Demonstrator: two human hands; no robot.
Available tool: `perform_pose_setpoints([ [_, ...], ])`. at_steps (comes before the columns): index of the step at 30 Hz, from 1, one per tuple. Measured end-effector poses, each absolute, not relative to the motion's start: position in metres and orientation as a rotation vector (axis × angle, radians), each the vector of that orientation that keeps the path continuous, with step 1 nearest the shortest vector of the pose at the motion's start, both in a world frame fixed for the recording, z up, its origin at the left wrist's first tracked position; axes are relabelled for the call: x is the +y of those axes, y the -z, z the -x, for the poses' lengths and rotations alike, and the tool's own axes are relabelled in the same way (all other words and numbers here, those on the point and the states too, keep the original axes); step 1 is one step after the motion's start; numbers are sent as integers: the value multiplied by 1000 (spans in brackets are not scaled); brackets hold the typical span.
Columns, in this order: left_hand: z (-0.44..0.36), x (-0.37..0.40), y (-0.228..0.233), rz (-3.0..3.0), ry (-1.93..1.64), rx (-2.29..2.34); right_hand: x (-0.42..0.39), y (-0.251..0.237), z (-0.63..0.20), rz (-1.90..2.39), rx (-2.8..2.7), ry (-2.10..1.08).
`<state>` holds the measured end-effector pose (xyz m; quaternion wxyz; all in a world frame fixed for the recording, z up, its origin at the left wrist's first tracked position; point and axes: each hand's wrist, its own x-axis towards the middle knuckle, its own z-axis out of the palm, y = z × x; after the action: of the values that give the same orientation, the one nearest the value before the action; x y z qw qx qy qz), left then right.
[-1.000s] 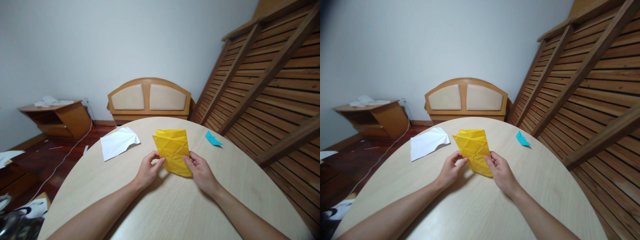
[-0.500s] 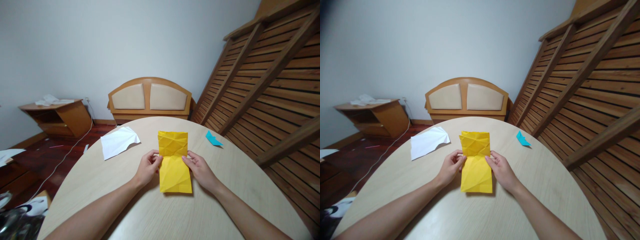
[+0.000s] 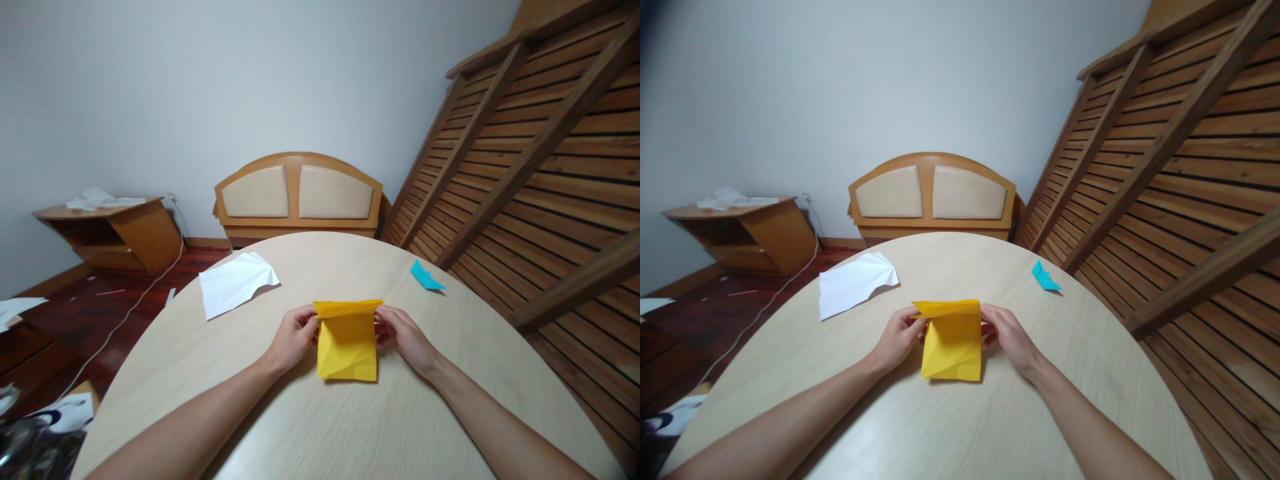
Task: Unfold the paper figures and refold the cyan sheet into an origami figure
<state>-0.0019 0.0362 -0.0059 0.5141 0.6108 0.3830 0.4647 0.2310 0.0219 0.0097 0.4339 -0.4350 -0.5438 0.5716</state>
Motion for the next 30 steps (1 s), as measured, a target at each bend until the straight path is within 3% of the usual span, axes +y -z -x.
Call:
perform_pose_setpoints([
  [21, -5, 26, 3, -1682, -1081, 1113, 17, -7, -215, 1217, -1632, -1194],
  [30, -7, 24, 3, -1784, -863, 1039, 9, -11, -204, 1267, -1780, -1032],
])
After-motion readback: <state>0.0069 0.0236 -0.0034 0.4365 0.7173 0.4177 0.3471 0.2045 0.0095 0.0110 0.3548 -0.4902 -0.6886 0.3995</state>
